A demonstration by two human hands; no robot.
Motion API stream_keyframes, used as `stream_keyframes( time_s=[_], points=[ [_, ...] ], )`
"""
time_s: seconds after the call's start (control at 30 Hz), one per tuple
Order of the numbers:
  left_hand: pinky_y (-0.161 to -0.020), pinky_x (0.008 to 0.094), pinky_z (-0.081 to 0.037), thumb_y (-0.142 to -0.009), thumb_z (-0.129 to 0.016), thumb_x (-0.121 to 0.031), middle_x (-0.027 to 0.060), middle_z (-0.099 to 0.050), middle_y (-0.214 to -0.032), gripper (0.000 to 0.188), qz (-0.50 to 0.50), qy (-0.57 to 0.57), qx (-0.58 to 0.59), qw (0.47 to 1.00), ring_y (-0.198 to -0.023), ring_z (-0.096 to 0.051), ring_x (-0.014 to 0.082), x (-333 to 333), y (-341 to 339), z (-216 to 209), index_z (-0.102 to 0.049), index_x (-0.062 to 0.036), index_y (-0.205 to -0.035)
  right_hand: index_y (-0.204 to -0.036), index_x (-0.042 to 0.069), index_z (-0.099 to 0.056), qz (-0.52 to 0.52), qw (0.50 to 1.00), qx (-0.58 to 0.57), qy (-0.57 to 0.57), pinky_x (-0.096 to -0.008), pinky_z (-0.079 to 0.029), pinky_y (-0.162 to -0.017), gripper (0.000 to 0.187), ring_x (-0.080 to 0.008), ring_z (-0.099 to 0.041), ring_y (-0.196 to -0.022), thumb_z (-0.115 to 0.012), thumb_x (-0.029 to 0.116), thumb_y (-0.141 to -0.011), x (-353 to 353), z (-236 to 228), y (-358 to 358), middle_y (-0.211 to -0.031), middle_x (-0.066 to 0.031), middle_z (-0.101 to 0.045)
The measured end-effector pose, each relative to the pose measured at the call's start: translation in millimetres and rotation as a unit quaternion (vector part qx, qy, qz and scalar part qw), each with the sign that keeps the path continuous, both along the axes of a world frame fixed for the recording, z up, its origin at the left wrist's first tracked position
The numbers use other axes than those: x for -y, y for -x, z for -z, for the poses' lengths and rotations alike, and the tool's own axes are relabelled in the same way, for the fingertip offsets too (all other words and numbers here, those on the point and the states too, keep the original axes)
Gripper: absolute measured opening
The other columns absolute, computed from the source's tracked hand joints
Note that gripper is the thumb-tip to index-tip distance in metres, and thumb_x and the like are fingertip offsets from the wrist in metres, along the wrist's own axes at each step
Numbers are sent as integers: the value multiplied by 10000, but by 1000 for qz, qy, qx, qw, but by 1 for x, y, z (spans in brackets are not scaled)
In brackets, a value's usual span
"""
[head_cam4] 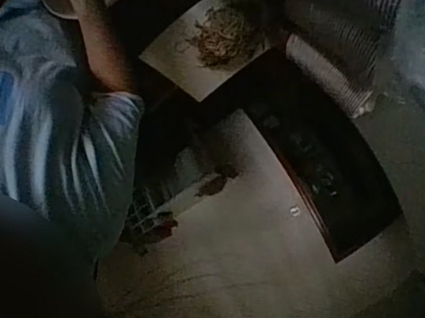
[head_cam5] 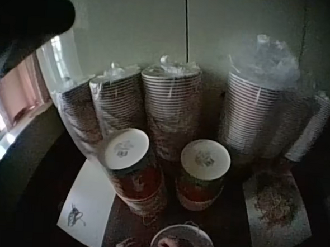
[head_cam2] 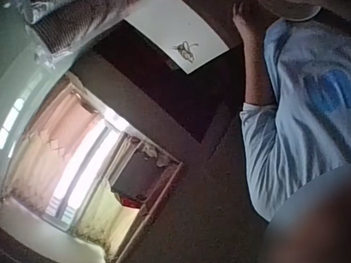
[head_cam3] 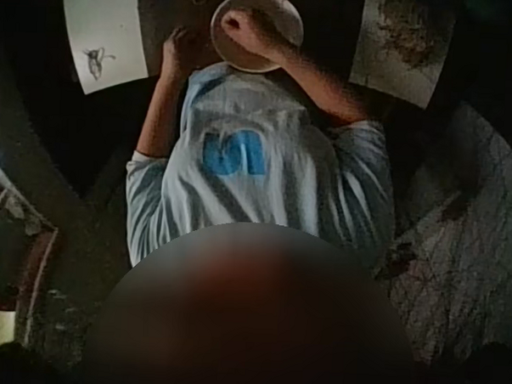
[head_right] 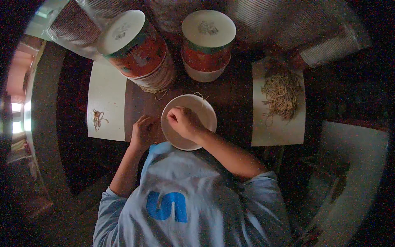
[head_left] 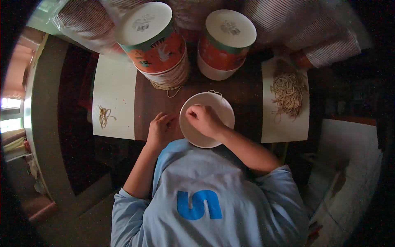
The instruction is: Tying strings onto small white containers in a packaging or manufacturing setting.
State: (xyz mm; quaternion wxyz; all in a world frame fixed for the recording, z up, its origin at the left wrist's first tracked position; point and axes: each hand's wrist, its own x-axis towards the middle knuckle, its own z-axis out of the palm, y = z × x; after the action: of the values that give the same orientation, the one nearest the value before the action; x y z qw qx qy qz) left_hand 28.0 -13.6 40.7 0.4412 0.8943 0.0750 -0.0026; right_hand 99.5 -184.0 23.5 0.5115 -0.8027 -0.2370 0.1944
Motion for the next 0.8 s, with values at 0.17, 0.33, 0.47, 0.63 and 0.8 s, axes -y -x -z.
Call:
stream_keyframes(
  time_s=[0.17,0.33,0.47,0.63,0.8],
  points=[
    [-575,258,-478,-750,-605,13,110,-600,-784,109,3,0,25,1000,-667,-596,173,0,-1,4,-640,5,-854,-769,21,-564,-3,1000,8,11,-400,-462,-629,80,-320,-591,-720,-571,99,-752,0,-1,0,-783,-151,-599],
    [-566,268,-474,-751,-597,23,119,-598,-777,115,15,-5,22,1000,-654,-596,192,0,-1,6,-635,11,-859,-766,23,-561,-5,1000,10,9,-408,-459,-643,84,-325,-585,-742,-569,106,-756,-1,2,0,-791,-151,-594],
    [-556,272,-469,-749,-594,25,122,-593,-771,115,11,8,28,1000,-645,-592,195,2,-3,2,-634,12,-856,-757,23,-557,-5,999,24,20,-414,-456,-649,85,-329,-579,-750,-564,108,-760,-3,2,0,-788,-149,-587],
    [-548,275,-465,-748,-585,27,123,-586,-762,130,35,-10,48,998,-632,-586,206,-1,-3,6,-625,17,-871,-785,26,-566,-10,999,21,23,-418,-456,-655,84,-337,-577,-757,-565,107,-762,-5,0,0,-803,-152,-585],
    [-562,285,-469,-734,-581,37,132,-585,-782,149,43,-3,32,999,-652,-588,227,0,-5,2,-620,19,-876,-810,29,-576,-10,1000,14,13,-419,-460,-664,90,-344,-579,-772,-565,106,-763,-6,4,0,-828,-156,-588]
  ],
)
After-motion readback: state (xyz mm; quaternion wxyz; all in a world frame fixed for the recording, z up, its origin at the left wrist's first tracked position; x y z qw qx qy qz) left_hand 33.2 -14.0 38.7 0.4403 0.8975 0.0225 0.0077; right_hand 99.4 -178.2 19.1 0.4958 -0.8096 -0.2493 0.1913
